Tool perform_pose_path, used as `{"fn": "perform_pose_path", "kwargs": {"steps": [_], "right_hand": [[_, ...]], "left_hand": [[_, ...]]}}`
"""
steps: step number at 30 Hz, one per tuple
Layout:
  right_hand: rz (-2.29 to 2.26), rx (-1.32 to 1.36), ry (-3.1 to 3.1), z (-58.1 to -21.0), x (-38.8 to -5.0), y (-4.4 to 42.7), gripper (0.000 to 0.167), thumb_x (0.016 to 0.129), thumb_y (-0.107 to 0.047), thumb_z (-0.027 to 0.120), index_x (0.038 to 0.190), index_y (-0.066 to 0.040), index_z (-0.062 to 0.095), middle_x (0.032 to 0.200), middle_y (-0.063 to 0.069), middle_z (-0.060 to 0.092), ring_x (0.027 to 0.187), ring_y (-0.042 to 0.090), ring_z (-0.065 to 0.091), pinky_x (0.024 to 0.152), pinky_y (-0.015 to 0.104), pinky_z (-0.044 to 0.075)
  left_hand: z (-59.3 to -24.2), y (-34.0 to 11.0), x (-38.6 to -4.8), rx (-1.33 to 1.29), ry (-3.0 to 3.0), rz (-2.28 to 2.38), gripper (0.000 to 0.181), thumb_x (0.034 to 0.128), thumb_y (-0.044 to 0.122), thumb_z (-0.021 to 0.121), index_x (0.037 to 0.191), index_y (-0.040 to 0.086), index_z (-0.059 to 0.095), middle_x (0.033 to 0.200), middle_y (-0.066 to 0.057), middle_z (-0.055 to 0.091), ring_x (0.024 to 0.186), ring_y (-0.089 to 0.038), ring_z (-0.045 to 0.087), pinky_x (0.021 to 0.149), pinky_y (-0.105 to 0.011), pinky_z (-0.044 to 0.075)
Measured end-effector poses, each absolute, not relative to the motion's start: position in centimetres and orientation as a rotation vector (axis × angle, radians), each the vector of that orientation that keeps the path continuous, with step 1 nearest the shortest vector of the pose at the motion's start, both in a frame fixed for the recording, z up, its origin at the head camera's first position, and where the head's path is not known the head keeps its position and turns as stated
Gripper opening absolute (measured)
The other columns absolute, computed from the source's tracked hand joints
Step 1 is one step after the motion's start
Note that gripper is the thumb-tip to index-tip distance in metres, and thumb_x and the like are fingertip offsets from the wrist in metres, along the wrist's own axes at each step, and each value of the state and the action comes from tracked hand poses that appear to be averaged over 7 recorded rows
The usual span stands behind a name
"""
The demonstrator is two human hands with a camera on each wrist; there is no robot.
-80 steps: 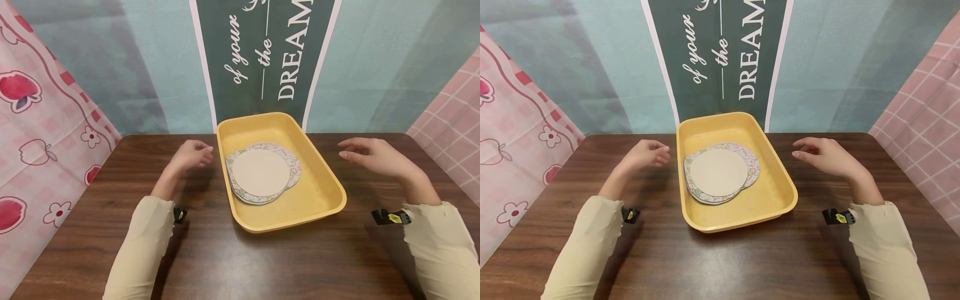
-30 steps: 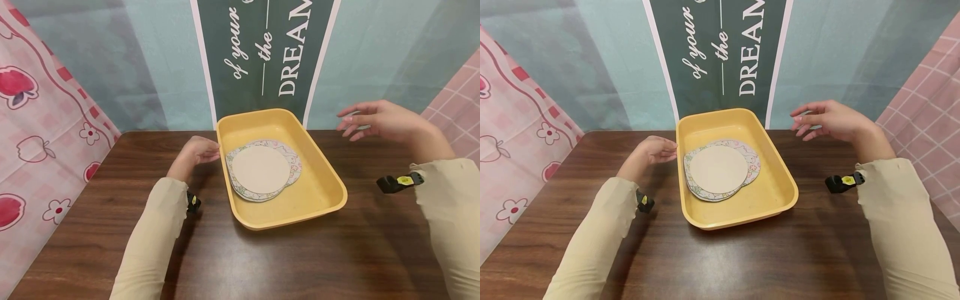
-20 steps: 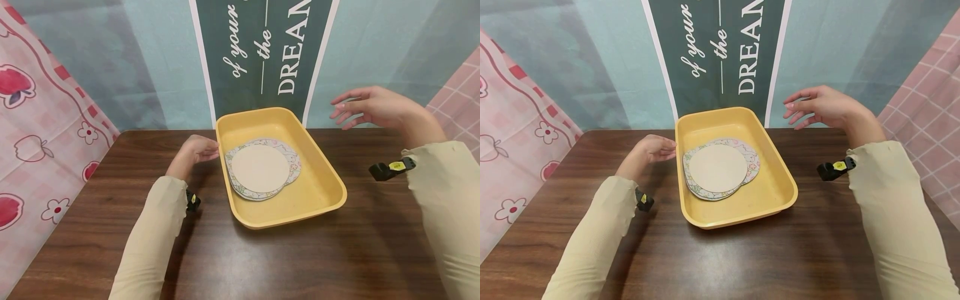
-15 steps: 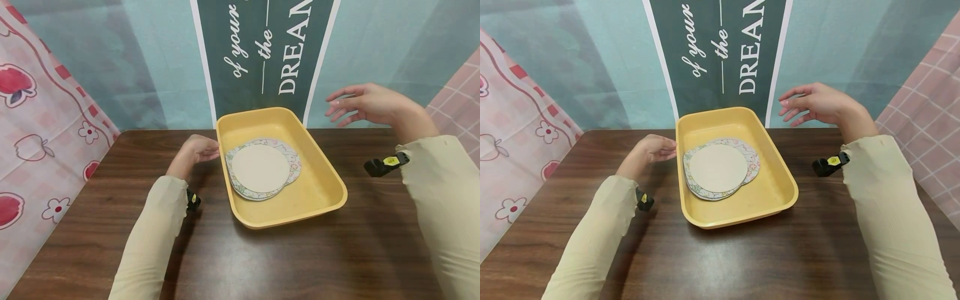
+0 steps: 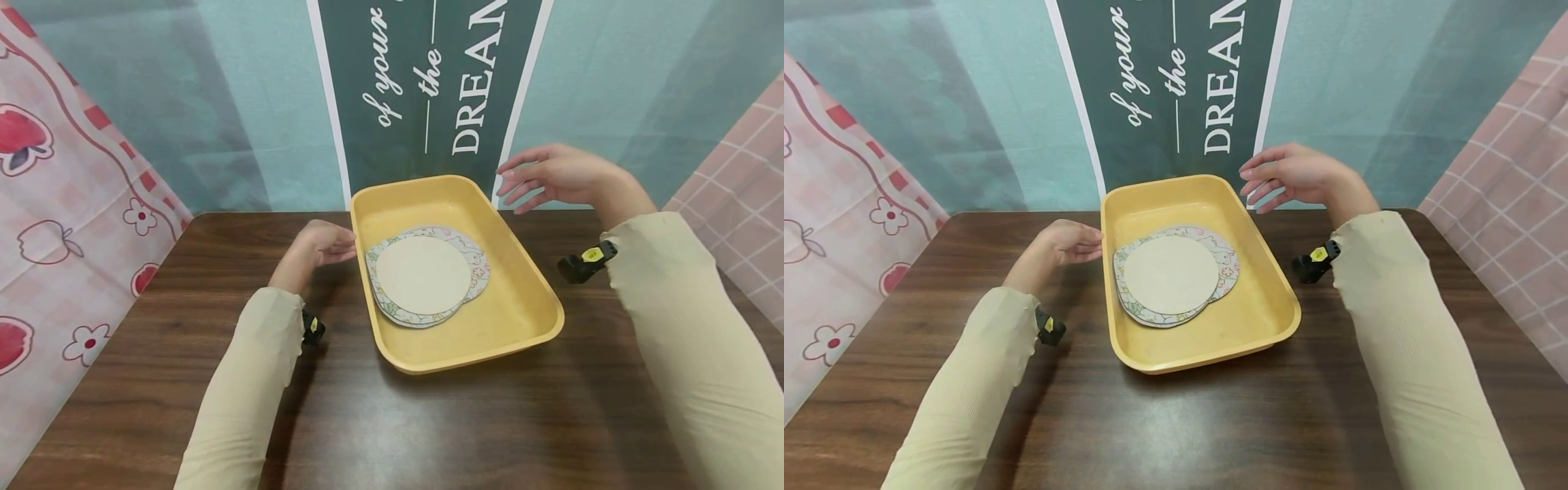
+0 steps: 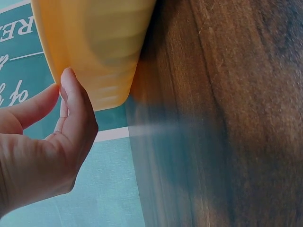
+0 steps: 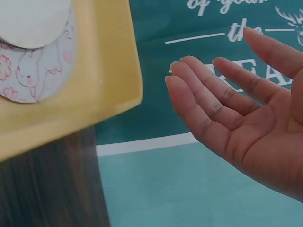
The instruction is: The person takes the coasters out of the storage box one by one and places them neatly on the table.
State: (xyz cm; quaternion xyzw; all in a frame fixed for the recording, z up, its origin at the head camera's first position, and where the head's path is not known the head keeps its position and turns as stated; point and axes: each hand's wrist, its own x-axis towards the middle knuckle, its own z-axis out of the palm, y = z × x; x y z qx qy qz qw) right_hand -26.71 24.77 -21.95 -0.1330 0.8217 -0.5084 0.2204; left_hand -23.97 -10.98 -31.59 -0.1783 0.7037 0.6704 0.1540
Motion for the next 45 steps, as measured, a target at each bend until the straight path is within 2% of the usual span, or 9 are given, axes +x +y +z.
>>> {"fn": "perform_pose_path", "kwargs": {"steps": [6,15,21,28,34,45], "right_hand": [[-1.382,-0.374,2.219,-23.2,-27.2,23.9,0.040,0.095,-0.016,0.050,0.128,0.004,0.038,0.105,0.014,0.062,0.096,0.029,0.060,0.081,0.045,0.050],[-1.346,-0.315,2.154,-25.3,-27.9,23.1,0.042,0.094,-0.013,0.052,0.129,0.005,0.037,0.103,0.013,0.061,0.093,0.025,0.060,0.081,0.045,0.050],[-1.324,-0.283,2.134,-26.6,-28.1,22.1,0.037,0.095,-0.012,0.047,0.127,0.005,0.038,0.105,0.016,0.060,0.097,0.030,0.059,0.083,0.046,0.049],[-1.298,-0.236,2.130,-27.5,-28.2,20.8,0.042,0.092,-0.018,0.055,0.126,0.003,0.042,0.112,0.020,0.054,0.106,0.036,0.052,0.089,0.048,0.045],[-1.283,-0.187,2.130,-28.4,-28.3,20.0,0.042,0.091,-0.021,0.057,0.125,0.002,0.042,0.117,0.024,0.051,0.108,0.040,0.049,0.089,0.046,0.046],[-1.251,-0.169,2.118,-29.5,-28.6,19.2,0.041,0.093,-0.015,0.053,0.124,0.009,0.042,0.100,0.018,0.055,0.093,0.032,0.053,0.084,0.045,0.049]], "left_hand": [[-31.7,-10.9,-24.0,-0.517,2.021,1.925,0.012,0.0865,0.000,0.060,0.098,-0.003,0.058,0.074,-0.009,0.062,0.062,-0.015,0.062,0.069,-0.029,0.054],[-31.8,-10.7,-23.9,-0.524,2.044,1.910,0.017,0.0867,0.003,0.061,0.103,-0.003,0.058,0.079,-0.009,0.062,0.065,-0.016,0.063,0.077,-0.032,0.053],[-31.8,-10.8,-23.9,-0.531,2.044,1.909,0.017,0.0866,0.002,0.061,0.103,-0.004,0.058,0.078,-0.009,0.062,0.064,-0.016,0.063,0.076,-0.031,0.053],[-31.6,-10.8,-23.8,-0.525,2.033,1.918,0.018,0.0870,0.000,0.059,0.104,-0.005,0.057,0.076,-0.009,0.062,0.063,-0.015,0.062,0.079,-0.033,0.052],[-31.5,-10.8,-23.8,-0.523,2.024,1.922,0.021,0.0877,-0.001,0.058,0.108,-0.007,0.056,0.073,-0.008,0.061,0.061,-0.014,0.062,0.080,-0.033,0.051],[-31.6,-11.0,-23.9,-0.533,2.023,1.920,0.020,0.0871,0.002,0.060,0.106,-0.005,0.058,0.077,-0.009,0.062,0.064,-0.015,0.063,0.081,-0.034,0.051]]}}
